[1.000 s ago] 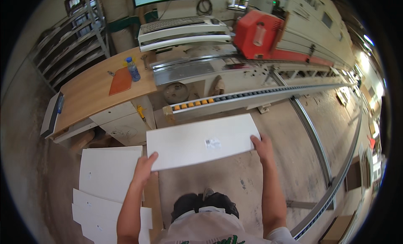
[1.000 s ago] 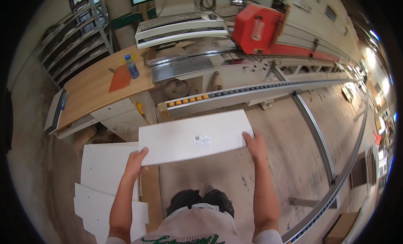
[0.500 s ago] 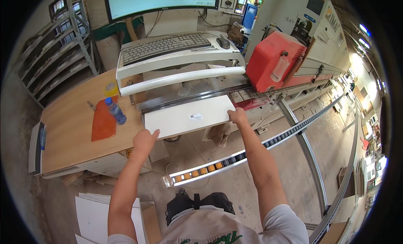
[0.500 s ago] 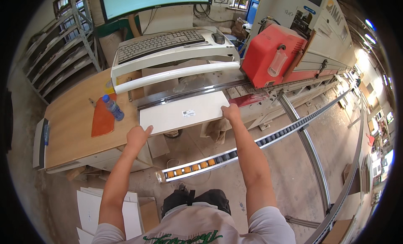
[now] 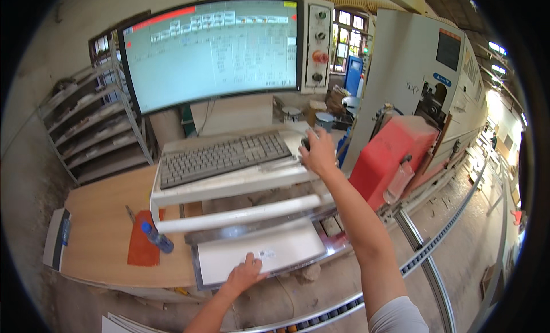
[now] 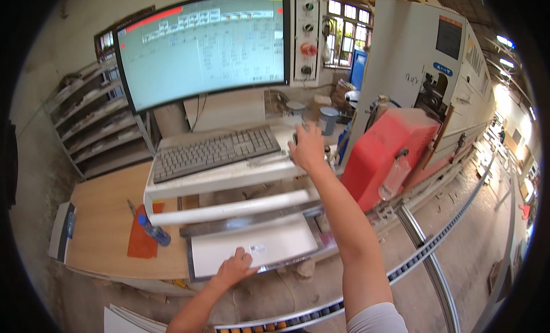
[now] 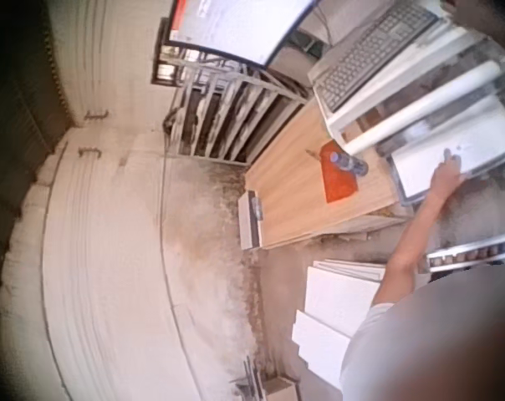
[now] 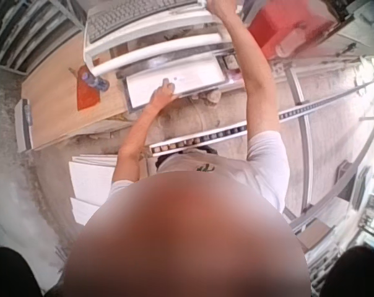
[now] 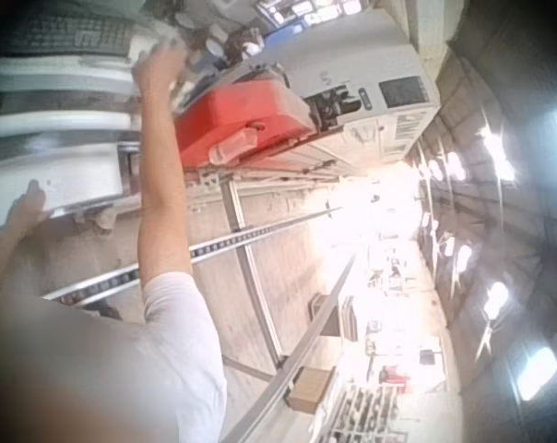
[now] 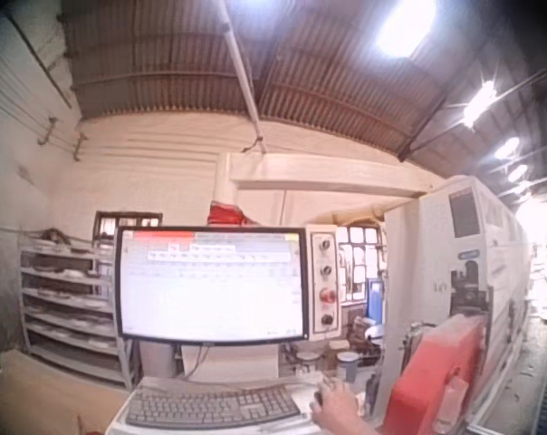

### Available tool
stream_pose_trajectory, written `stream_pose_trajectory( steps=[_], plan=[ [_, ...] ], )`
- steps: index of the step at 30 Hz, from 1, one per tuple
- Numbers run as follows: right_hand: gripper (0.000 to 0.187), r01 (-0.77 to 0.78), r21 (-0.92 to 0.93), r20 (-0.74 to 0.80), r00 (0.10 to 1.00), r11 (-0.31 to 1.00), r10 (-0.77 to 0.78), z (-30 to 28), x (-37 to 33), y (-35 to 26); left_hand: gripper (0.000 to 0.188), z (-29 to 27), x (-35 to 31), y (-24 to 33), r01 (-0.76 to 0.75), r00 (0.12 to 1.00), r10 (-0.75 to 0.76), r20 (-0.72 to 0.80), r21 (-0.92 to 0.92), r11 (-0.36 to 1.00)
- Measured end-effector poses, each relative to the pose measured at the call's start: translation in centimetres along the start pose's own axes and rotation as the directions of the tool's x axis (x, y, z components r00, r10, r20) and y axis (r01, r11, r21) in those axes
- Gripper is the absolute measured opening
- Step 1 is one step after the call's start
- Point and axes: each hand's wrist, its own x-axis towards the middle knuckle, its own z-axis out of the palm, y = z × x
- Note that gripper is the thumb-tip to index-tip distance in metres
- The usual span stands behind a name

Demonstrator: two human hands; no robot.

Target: The person loads white rectangular panels onto a conveyor, feeds them through an edge-banding machine, and retrieves them. They then use a utility knife to trim excess edge banding from the panel edges and stack the finished pieces.

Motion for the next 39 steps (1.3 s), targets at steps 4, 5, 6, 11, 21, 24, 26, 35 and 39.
stream_pose_trajectory(
  steps=[4,5,6,11,21,24,26,35,39],
  plan=[
    [0.050,-0.109,0.031,0.152,0.983,0.994,0.103,3.5,1.3,1.7,0.053,0.4,0.0,-0.1,0.034,0.999,-0.034,0.003,0.037,0.999],
    [0.047,-0.122,0.040,0.169,0.979,0.992,0.114,3.9,1.0,2.0,0.053,0.6,-0.1,-0.1,0.039,0.999,-0.039,-0.006,0.036,0.999],
    [0.044,-0.132,0.053,0.142,0.982,0.990,0.123,4.2,0.6,2.0,0.053,0.7,-0.2,0.0,0.047,0.999,-0.047,-0.008,0.037,0.998],
    [0.039,-0.158,0.063,0.213,0.967,0.985,0.142,4.0,0.9,2.1,0.052,0.4,-0.1,-0.1,0.022,0.999,-0.019,-0.051,0.050,0.999],
    [0.045,-0.167,0.080,0.246,0.959,0.983,0.143,4.1,1.0,1.9,0.053,0.9,0.0,-0.2,0.046,0.996,-0.041,-0.083,0.056,0.997],
    [0.047,-0.145,0.070,0.151,0.979,0.987,0.133,3.3,1.2,1.4,0.053,0.8,-0.1,-0.3,0.037,0.994,-0.031,-0.103,0.062,0.997],
    [0.047,0.010,0.258,-0.150,0.988,0.966,0.029,1.9,-0.8,0.2,0.053,0.7,-0.1,-0.4,0.036,0.995,-0.032,-0.092,0.047,0.998],
    [0.049,-0.485,0.420,0.245,0.874,0.767,0.419,-2.1,-36.8,-13.0,0.062,-0.6,-2.1,-0.8,0.102,0.993,-0.111,-0.050,-0.154,0.983],
    [0.061,-0.368,0.351,0.277,0.919,0.861,0.280,-1.1,-41.5,-16.2,0.053,-5.8,-8.3,-4.1,0.402,0.910,-0.408,-0.073,-0.082,0.912]
  ],
)
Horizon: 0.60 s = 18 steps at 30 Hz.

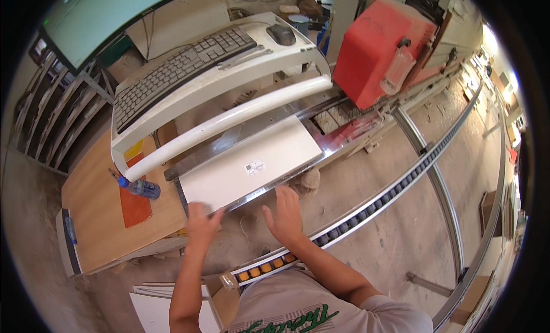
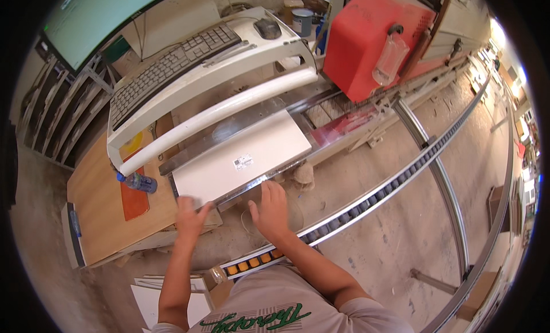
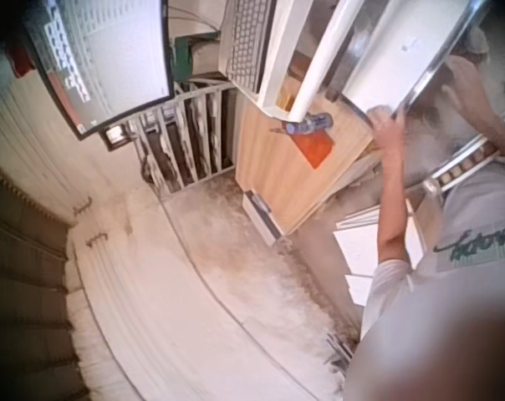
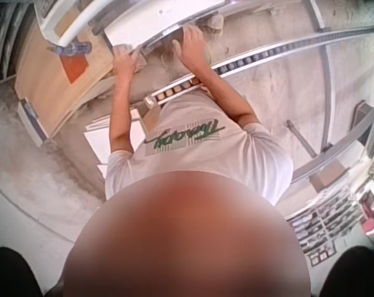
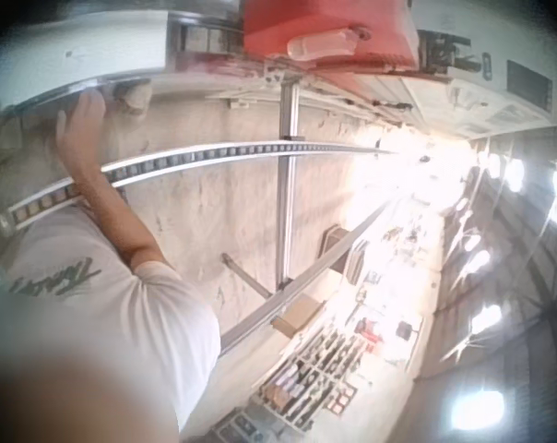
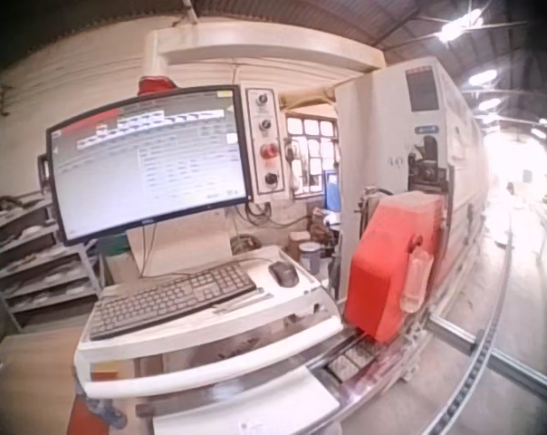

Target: The person loads white rectangular panels onto a conveyor, feeds them through an edge-banding machine, and retrieves them. They then use a utility knife to trim excess edge banding from the panel edges and stack the finished pieces.

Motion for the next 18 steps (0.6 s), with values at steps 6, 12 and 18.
stream_pose_trajectory(
  steps=[6,12,18],
  plan=[
    [0.076,-0.094,-0.062,0.074,0.992,0.994,0.098,2.5,1.1,-3.4,0.059,-3.3,-1.2,-5.5,0.126,0.944,-0.191,0.269,0.242,0.962],
    [0.080,-0.128,-0.041,0.054,0.990,0.991,0.130,4.0,2.2,-3.4,0.061,-1.8,2.4,-2.9,0.172,0.873,-0.285,0.396,0.296,0.940],
    [0.070,-0.231,-0.126,-0.035,0.973,0.965,0.228,1.4,6.5,1.1,0.059,2.7,5.0,4.0,0.160,0.899,-0.219,0.378,0.181,0.970]
  ],
)
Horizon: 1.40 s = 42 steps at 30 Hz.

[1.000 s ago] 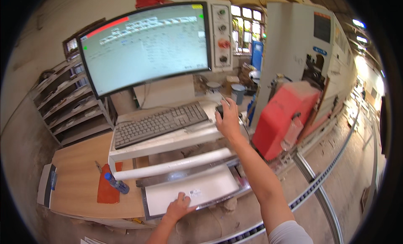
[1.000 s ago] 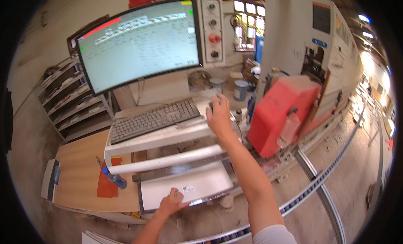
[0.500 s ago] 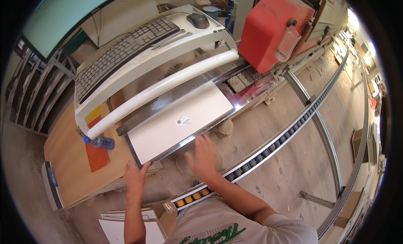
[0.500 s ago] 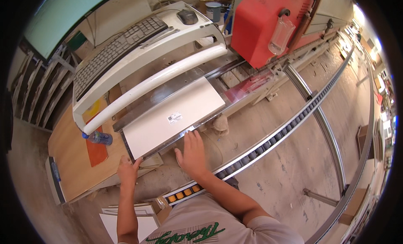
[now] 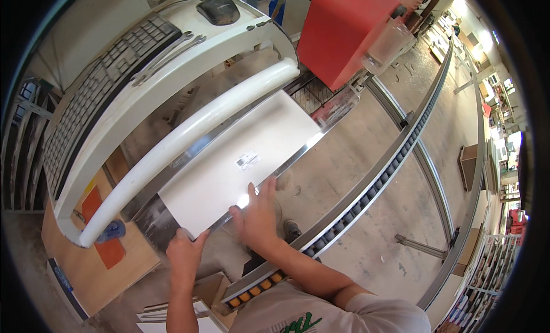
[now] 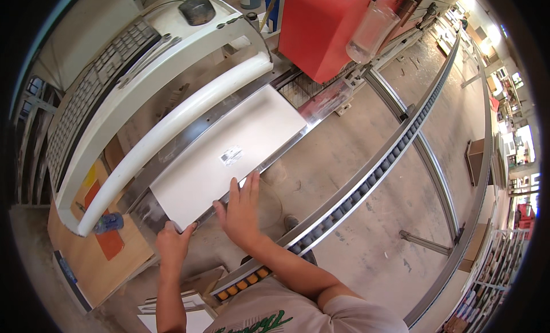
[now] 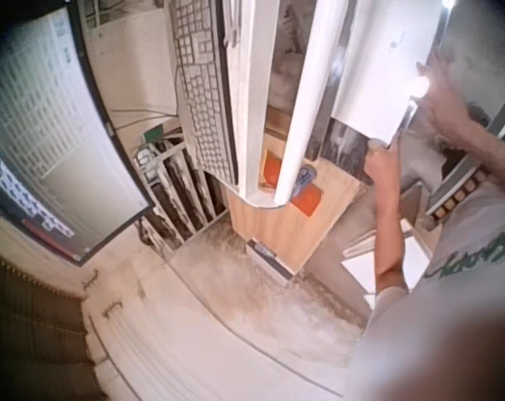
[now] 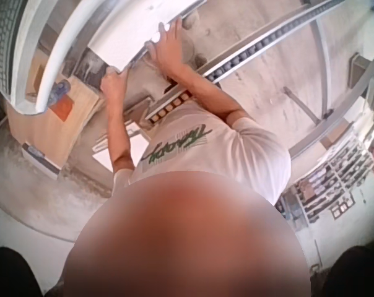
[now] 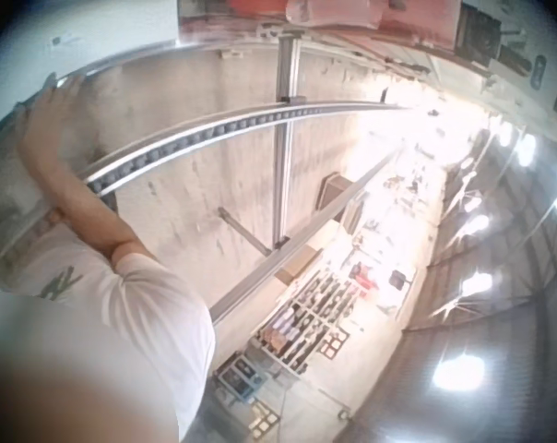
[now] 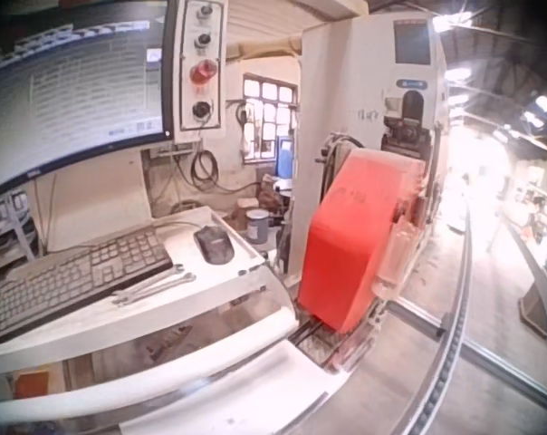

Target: The person loads white rectangular panels onto a conveyor, feeds them through an edge-banding machine, and retrieves them. They then use a utility knife to trim excess edge banding from the panel edges and stack the finished pieces.

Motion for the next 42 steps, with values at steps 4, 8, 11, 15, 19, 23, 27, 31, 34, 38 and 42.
stream_pose_trajectory(
  steps=[4,8,11,15,19,23,27,31,34,38,42],
  plan=[
    [0.058,-0.035,-0.006,0.004,0.999,0.999,0.035,-1.6,3.2,3.7,0.058,1.9,1.5,4.8,-0.055,0.997,0.051,-0.057,-0.068,0.996],
    [0.052,-0.002,0.023,0.034,0.999,1.000,0.001,-2.3,4.0,5.4,0.053,2.4,1.9,6.2,0.030,0.999,-0.030,-0.041,-0.022,0.999],
    [0.049,-0.008,0.066,0.031,0.999,0.998,0.006,-2.8,4.4,6.1,0.052,2.9,1.9,6.8,0.013,0.997,-0.016,-0.069,-0.045,0.999],
    [0.047,-0.046,0.107,-0.011,0.999,0.993,0.048,-4.1,6.6,8.2,0.052,3.8,2.7,10.1,0.002,0.998,-0.007,-0.064,-0.084,0.997],
    [0.039,-0.049,0.009,-0.079,0.996,0.999,0.049,-6.4,10.3,12.4,0.049,4.8,4.6,16.5,-0.041,0.997,0.032,-0.064,-0.132,0.990],
    [0.028,-0.051,-0.016,-0.119,0.992,0.999,0.049,-9.4,13.9,17.4,0.054,5.7,7.1,23.4,-0.063,0.998,0.063,-0.008,-0.211,0.976],
    [0.023,0.004,-0.022,-0.177,0.984,1.000,-0.008,-11.6,16.1,21.1,0.058,5.7,8.4,28.1,-0.017,0.996,0.027,0.083,-0.125,0.992],
    [0.019,0.096,0.040,-0.241,0.967,0.995,-0.084,-12.8,17.4,24.5,0.061,6.5,9.2,31.3,-0.088,0.994,0.093,0.056,-0.086,0.992],
    [0.015,0.110,0.066,-0.289,0.953,0.992,-0.087,-13.9,18.4,26.8,0.063,7.3,9.9,33.7,-0.111,0.993,0.114,0.025,-0.102,0.989],
    [0.017,-0.027,0.094,-0.173,0.984,0.995,0.043,-16.5,20.3,29.6,0.064,8.2,10.8,37.3,-0.157,0.987,0.158,-0.005,-0.119,0.980],
    [0.018,0.011,0.281,-0.256,0.965,0.960,0.064,-18.2,19.3,29.5,0.064,9.4,11.7,40.7,-0.247,0.968,0.238,-0.074,-0.169,0.954]
  ],
)
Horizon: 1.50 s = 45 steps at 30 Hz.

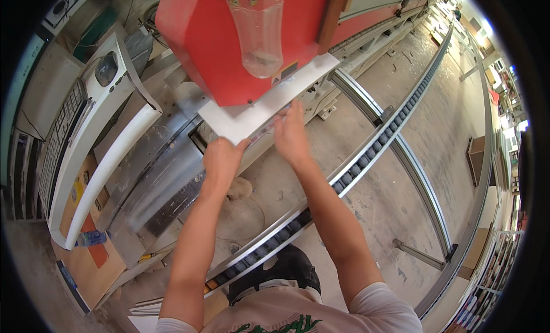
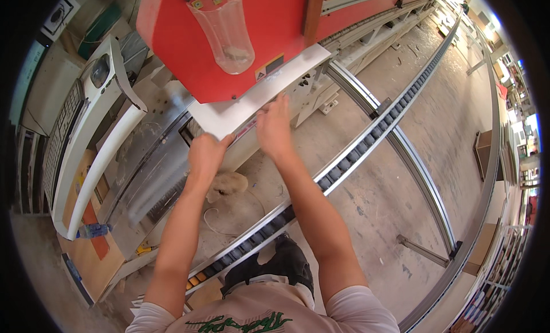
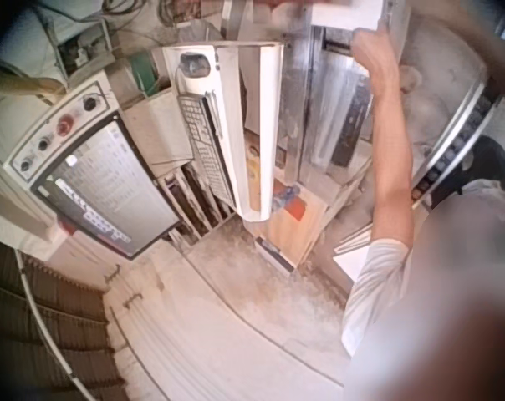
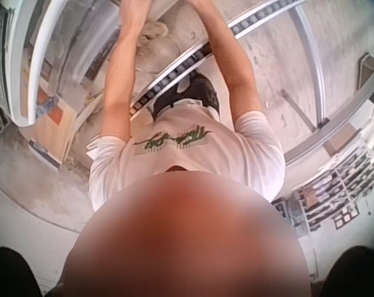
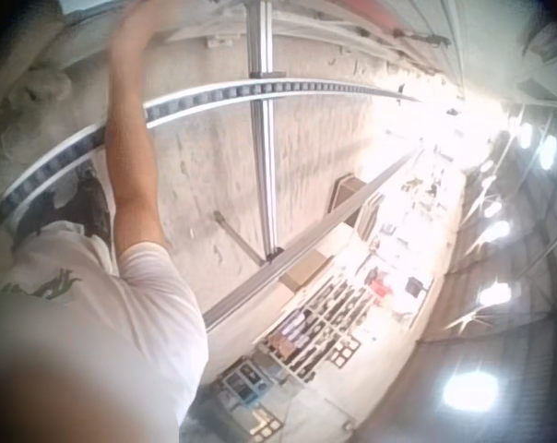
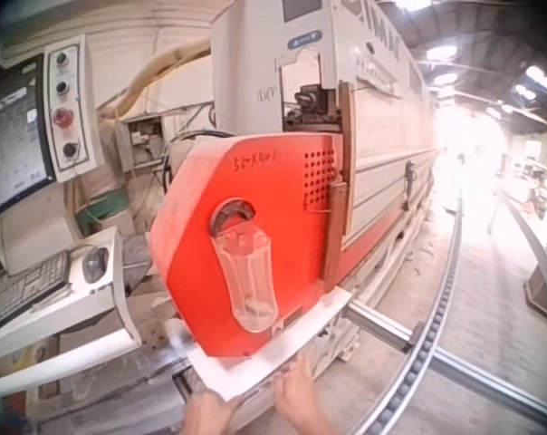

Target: The person loads white rectangular panels onto a conveyor, feeds them through an edge-banding machine, and retrieves them. They then use a utility knife to trim excess edge banding from the panel edges and stack the finished pieces.

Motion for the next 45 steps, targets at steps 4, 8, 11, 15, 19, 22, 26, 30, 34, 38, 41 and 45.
stream_pose_trajectory(
  steps=[4,8,11,15,19,22,26,30,34,38,41,45],
  plan=[
    [0.052,-0.136,-0.030,0.216,0.967,0.990,0.139,1.4,-3.7,-1.7,0.056,2.3,1.5,3.2,-0.107,0.993,0.104,-0.053,-0.056,0.993],
    [0.036,-0.063,0.102,0.005,0.998,0.993,0.062,1.8,-2.2,0.5,0.046,2.2,0.8,5.5,-0.227,0.963,0.223,-0.151,-0.013,0.974],
    [0.025,-0.015,0.105,0.069,0.998,0.994,0.008,-0.1,0.2,3.7,0.039,0.0,-5.7,3.7,-0.349,0.922,0.347,-0.169,0.017,0.937],
    [0.015,0.183,-0.021,-0.039,0.982,0.983,-0.184,-1.7,4.3,6.2,0.031,-2.7,-16.6,-0.8,-0.261,0.959,0.245,-0.140,-0.107,0.959],
    [0.018,0.116,-0.039,0.010,0.993,0.992,-0.116,-4.9,8.4,8.8,0.030,-3.6,-24.2,-3.1,-0.131,0.990,0.128,-0.060,-0.056,0.990],
    [0.019,-0.168,-0.035,0.234,0.957,0.985,0.171,-8.8,11.3,11.5,0.029,-4.1,-28.4,-3.3,-0.132,0.991,0.131,-0.023,-0.069,0.989],
    [0.022,0.043,-0.104,0.213,0.977,0.994,-0.020,-9.9,8.5,10.7,0.029,-4.5,-32.5,-3.5,-0.168,0.985,0.170,0.024,-0.062,0.984],
    [0.034,0.226,-0.062,0.114,0.969,0.972,-0.218,-9.9,-5.3,3.6,0.031,-4.5,-37.8,-4.5,-0.177,0.983,0.180,0.028,-0.071,0.982],
    [0.011,0.125,0.158,0.171,0.974,0.980,-0.152,-10.1,-23.9,-6.6,0.029,-5.5,-45.6,-7.4,-0.100,0.994,0.102,0.040,-0.053,0.994],
    [0.014,0.314,0.278,0.316,0.863,0.908,-0.395,-7.8,-39.7,-16.3,0.028,-6.5,-57.7,-12.4,0.052,0.995,-0.059,-0.084,-0.077,0.996],
    [0.015,0.385,0.461,0.511,0.621,0.799,-0.594,-5.7,-51.4,-22.6,0.031,-7.0,-69.9,-17.0,0.215,0.963,-0.237,-0.132,-0.159,0.964],
    [0.014,0.382,0.693,0.587,0.195,0.612,-0.786,-3.7,-66.9,-31.2,0.030,-7.9,-89.1,-22.7,0.491,0.830,-0.536,-0.153,-0.252,0.833]
  ],
)
